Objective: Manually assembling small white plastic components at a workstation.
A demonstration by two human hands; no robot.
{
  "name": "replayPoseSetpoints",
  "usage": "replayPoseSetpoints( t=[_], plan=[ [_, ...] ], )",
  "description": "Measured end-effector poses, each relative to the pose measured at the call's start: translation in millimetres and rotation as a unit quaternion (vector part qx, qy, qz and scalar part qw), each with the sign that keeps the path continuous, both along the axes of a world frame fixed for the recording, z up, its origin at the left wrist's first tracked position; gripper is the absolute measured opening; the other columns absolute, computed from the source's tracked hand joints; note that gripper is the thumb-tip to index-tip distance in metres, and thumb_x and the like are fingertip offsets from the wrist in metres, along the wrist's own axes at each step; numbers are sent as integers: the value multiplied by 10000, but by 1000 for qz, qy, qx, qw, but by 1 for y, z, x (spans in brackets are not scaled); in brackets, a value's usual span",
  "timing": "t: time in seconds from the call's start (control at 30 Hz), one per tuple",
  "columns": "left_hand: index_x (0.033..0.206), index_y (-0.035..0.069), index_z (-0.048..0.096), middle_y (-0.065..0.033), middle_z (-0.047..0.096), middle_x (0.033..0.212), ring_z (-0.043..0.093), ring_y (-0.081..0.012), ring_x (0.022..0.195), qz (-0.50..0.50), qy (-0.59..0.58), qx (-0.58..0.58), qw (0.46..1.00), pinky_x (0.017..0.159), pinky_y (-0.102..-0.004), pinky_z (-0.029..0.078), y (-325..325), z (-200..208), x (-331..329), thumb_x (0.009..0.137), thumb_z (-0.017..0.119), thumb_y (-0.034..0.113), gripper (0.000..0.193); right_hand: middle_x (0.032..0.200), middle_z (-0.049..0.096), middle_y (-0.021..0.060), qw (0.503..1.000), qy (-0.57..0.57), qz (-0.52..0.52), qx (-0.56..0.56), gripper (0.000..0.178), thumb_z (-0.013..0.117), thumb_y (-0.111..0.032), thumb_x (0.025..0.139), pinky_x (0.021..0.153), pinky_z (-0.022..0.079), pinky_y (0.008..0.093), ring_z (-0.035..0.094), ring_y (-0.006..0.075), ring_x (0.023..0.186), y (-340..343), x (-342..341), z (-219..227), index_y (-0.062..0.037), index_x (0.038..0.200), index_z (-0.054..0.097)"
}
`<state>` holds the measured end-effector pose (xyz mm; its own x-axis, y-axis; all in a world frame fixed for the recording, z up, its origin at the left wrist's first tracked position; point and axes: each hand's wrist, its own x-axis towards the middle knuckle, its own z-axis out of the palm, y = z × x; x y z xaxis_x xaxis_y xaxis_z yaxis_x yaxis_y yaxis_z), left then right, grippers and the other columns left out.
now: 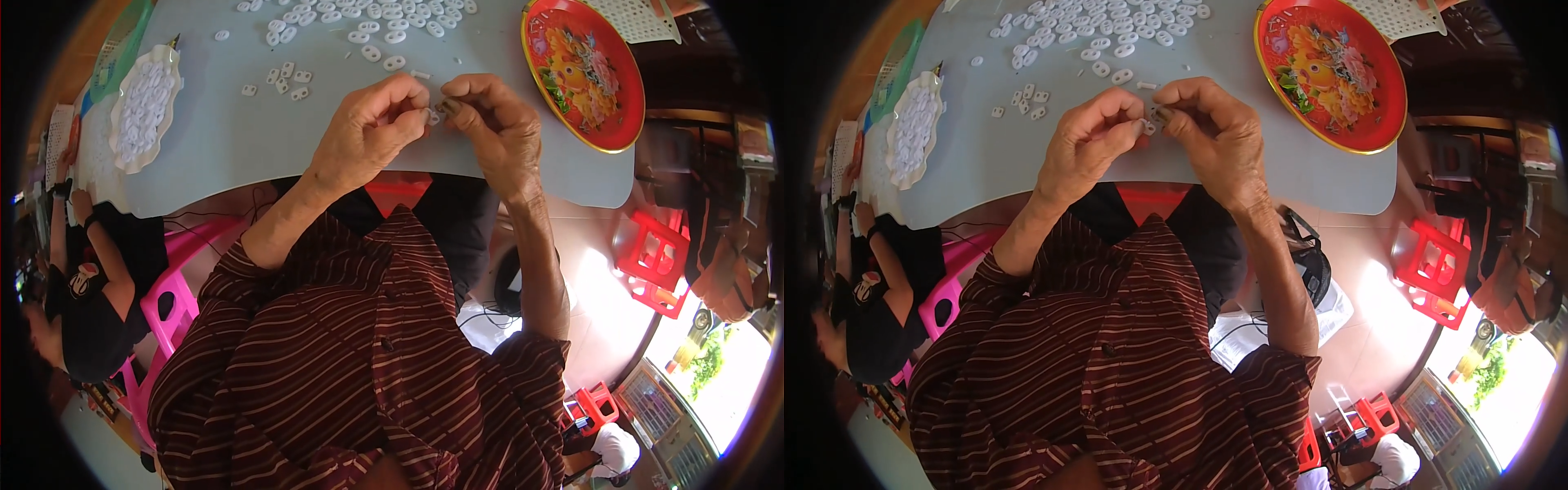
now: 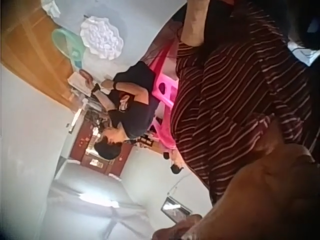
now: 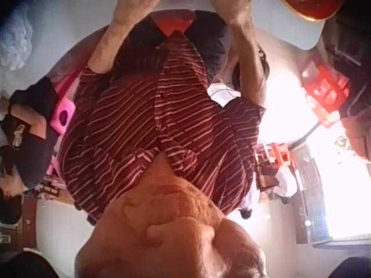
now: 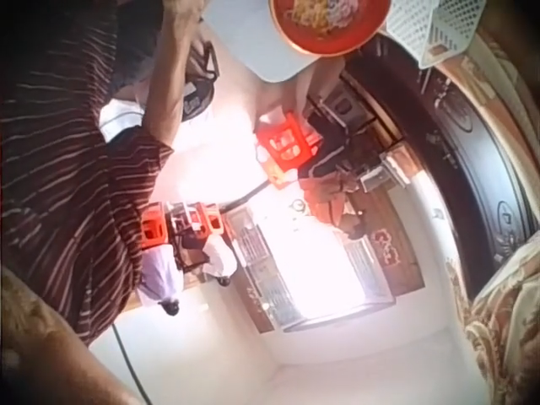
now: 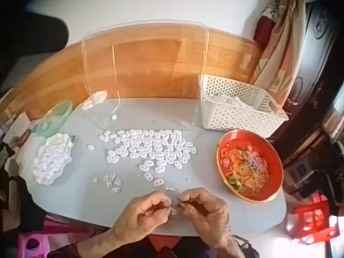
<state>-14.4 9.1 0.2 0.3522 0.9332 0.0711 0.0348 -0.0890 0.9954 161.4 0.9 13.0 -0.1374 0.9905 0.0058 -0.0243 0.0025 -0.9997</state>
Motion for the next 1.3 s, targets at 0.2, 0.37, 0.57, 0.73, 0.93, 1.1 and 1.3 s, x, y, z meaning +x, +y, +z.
replayPoseSetpoints(
  t=[0.2,0.37,0.57,0.73,0.93,1.1,1.3],
  plan=[
    [831,33,536,25,513,648,407,-28,552,-18,6,16,1000,493,-188,347,1,2,1,849,544,57,31,885,621,31,1000,-20,20,4,205,594,45,837,761,484,217,586,81,833,2,4,-2,4,1038,584],
    [834,26,536,22,516,644,415,-31,552,-27,20,17,999,496,-190,357,1,4,1,852,549,62,42,893,637,51,999,-25,29,18,225,640,-26,845,742,484,222,585,90,819,3,6,-5,-2,1056,566],
    [834,20,539,12,526,643,427,-35,555,-21,22,10,999,502,-197,370,1,3,1,849,546,72,54,871,623,37,999,-25,14,18,219,610,36,830,745,480,212,588,84,820,1,3,-5,3,1044,577],
    [834,18,551,-1,554,651,460,-40,574,-20,7,9,1000,519,-202,385,4,2,0,847,547,79,63,883,618,42,1000,-6,7,24,226,615,46,825,743,482,218,589,90,822,0,2,-8,14,1045,574],
    [837,18,561,-1,559,645,468,-40,581,-30,4,-9,1000,529,-204,388,5,2,-1,843,552,89,72,896,614,47,1000,5,6,29,231,625,42,826,744,483,216,588,92,825,-1,3,-8,15,1050,572],
    [825,23,555,1,556,640,450,-40,556,-33,26,6,999,513,-203,381,5,2,-1,843,551,86,66,886,617,46,1000,5,6,26,229,627,38,829,741,484,215,591,94,818,-1,2,-8,14,1050,573],
    [824,25,552,0,547,636,443,-46,543,-24,24,6,999,501,-203,378,4,1,1,836,550,77,54,885,618,50,1000,-5,0,26,224,621,51,826,737,486,216,596,97,815,-2,0,-8,16,1042,577]
  ],
)
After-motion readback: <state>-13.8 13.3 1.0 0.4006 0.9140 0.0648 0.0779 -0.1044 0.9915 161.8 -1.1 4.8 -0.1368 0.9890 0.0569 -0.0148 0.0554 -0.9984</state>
